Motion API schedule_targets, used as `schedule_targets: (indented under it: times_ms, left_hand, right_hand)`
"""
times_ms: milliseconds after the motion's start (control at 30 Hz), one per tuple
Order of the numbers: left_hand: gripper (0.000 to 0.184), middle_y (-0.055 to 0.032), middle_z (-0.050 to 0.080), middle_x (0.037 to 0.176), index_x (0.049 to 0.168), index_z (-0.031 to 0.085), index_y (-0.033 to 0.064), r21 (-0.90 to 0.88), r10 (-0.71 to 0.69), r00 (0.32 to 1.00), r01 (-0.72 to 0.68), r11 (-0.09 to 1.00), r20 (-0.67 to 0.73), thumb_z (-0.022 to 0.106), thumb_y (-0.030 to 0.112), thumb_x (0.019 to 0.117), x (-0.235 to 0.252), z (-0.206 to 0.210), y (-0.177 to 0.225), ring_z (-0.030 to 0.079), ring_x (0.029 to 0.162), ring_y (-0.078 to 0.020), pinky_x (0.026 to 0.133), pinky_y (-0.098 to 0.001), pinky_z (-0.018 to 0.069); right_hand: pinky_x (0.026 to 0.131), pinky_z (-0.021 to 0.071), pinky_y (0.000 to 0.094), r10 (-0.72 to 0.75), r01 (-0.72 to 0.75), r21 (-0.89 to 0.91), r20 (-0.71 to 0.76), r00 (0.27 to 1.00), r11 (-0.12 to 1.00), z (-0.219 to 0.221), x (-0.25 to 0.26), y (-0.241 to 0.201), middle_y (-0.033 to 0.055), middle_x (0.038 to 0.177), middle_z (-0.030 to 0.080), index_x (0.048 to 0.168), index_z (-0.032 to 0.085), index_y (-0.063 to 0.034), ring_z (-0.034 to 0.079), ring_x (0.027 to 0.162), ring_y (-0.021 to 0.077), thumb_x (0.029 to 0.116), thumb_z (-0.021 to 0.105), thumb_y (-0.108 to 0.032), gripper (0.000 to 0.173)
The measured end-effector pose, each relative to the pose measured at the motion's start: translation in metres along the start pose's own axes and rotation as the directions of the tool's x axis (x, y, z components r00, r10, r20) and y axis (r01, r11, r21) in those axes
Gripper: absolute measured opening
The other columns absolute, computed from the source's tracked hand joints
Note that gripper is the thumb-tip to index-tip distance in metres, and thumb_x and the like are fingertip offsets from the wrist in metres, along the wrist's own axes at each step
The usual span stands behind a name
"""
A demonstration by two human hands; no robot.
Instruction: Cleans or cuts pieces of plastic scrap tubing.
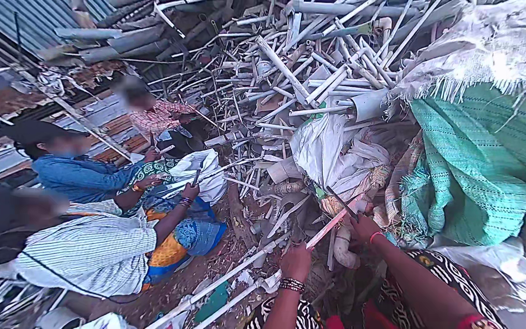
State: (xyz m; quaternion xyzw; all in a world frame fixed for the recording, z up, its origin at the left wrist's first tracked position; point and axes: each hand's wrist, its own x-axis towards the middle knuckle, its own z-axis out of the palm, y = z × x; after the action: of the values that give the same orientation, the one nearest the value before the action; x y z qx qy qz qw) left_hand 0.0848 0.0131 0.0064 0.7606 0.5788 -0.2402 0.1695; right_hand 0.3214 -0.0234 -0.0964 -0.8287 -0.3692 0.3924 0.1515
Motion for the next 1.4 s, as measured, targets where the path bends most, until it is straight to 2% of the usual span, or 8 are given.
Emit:
schedule_targets:
  times_ms: [300,600,867,1067,1167,1267,1333,1400]
  left_hand:
    - [0.052,-0.0211,0.066,0.135,0.136,0.062,0.0059,-0.087,0.049,0.998,-0.045,0.995,0.049,0.037,0.045,0.1122,-0.001,0.000,-0.004,0.061,0.130,-0.0372,0.106,-0.0597,0.0471]
    - [0.054,-0.0234,0.065,0.135,0.146,0.053,0.0064,-0.049,0.094,0.995,-0.093,0.994,0.014,0.036,0.045,0.1128,0.000,0.007,0.001,0.062,0.128,-0.0396,0.105,-0.0581,0.0492]
    - [0.054,-0.0225,0.064,0.136,0.145,0.055,0.0061,-0.122,0.085,0.996,-0.080,0.989,0.034,0.040,0.046,0.1116,0.001,0.008,-0.007,0.061,0.130,-0.0385,0.105,-0.0580,0.0487]
    - [0.054,-0.0245,0.065,0.134,0.136,0.063,0.0036,-0.245,0.131,0.990,-0.140,0.959,-0.051,0.041,0.047,0.1107,0.002,-0.013,-0.047,0.061,0.128,-0.0425,0.105,-0.0638,0.0470]
    - [0.055,-0.0258,0.068,0.126,0.131,0.064,0.0011,-0.371,0.166,0.978,-0.201,0.907,-0.124,0.043,0.048,0.1101,0.004,-0.013,-0.072,0.064,0.122,-0.0422,0.104,-0.0637,0.0474]
    - [0.037,-0.0181,0.065,0.090,0.113,0.066,-0.0083,-0.750,0.060,0.909,-0.376,0.544,-0.412,0.047,0.023,0.1106,0.004,-0.003,-0.094,0.063,0.082,-0.0252,0.082,-0.0426,0.0526]
    - [0.033,0.0032,0.049,0.062,0.096,0.056,-0.0022,-0.872,-0.164,0.860,-0.490,-0.004,-0.483,0.032,0.015,0.1123,0.005,0.003,-0.093,0.048,0.052,-0.0029,0.052,-0.0189,0.0447]
    - [0.045,0.0059,0.049,0.051,0.088,0.050,0.0072,-0.749,-0.333,0.857,-0.508,-0.425,-0.393,0.022,0.029,0.1158,0.010,-0.004,-0.092,0.048,0.041,-0.0018,0.044,-0.0161,0.0432]
  right_hand:
    - [0.100,0.0506,0.0590,-0.031,0.049,-0.216,0.082,0.996,0.975,0.030,-0.057,-0.032,0.0260,0.127,0.066,0.140,0.049,0.0003,0.064,0.122,0.0414,0.1125,0.029,-0.048,0.060]
    - [0.103,0.0494,0.0585,0.083,-0.091,-0.171,-0.052,0.995,0.981,0.013,-0.012,-0.026,0.0241,0.135,0.064,0.142,0.051,-0.0022,0.062,0.129,0.0388,0.1121,0.033,-0.047,0.057]
    - [0.101,0.0490,0.0596,-0.100,0.127,-0.181,0.150,0.984,0.975,0.053,-0.071,-0.034,0.0265,0.125,0.066,0.138,0.052,-0.0001,0.065,0.121,0.0413,0.1121,0.030,-0.050,0.060]
    - [0.086,0.0511,0.0496,-0.208,0.237,0.391,-0.116,0.971,0.889,0.017,-0.068,0.008,0.0242,0.103,0.065,0.134,0.055,0.0093,0.063,0.090,0.0293,0.1109,0.047,-0.030,0.047]
    - [0.064,0.0504,0.0357,-0.111,0.289,0.614,-0.312,0.944,0.735,0.007,-0.050,0.051,0.0084,0.086,0.056,0.134,0.049,0.0086,0.053,0.066,0.0122,0.1103,0.045,-0.035,0.050]
    - [0.056,0.0529,0.0280,-0.014,0.315,0.808,-0.356,0.935,0.498,0.016,-0.031,0.076,-0.0005,0.081,0.057,0.130,0.048,0.0042,0.056,0.058,0.0051,0.1073,0.048,-0.039,0.049]
    - [0.059,0.0506,0.0277,0.086,0.234,0.875,-0.295,0.952,0.424,0.021,-0.026,0.076,-0.0016,0.084,0.054,0.131,0.047,0.0002,0.054,0.060,0.0049,0.1082,0.046,-0.044,0.049]
    - [0.057,0.0501,0.0271,0.040,0.261,0.880,-0.301,0.953,0.397,0.027,-0.009,0.084,-0.0011,0.083,0.055,0.132,0.047,0.0021,0.054,0.060,0.0043,0.1084,0.045,-0.044,0.052]
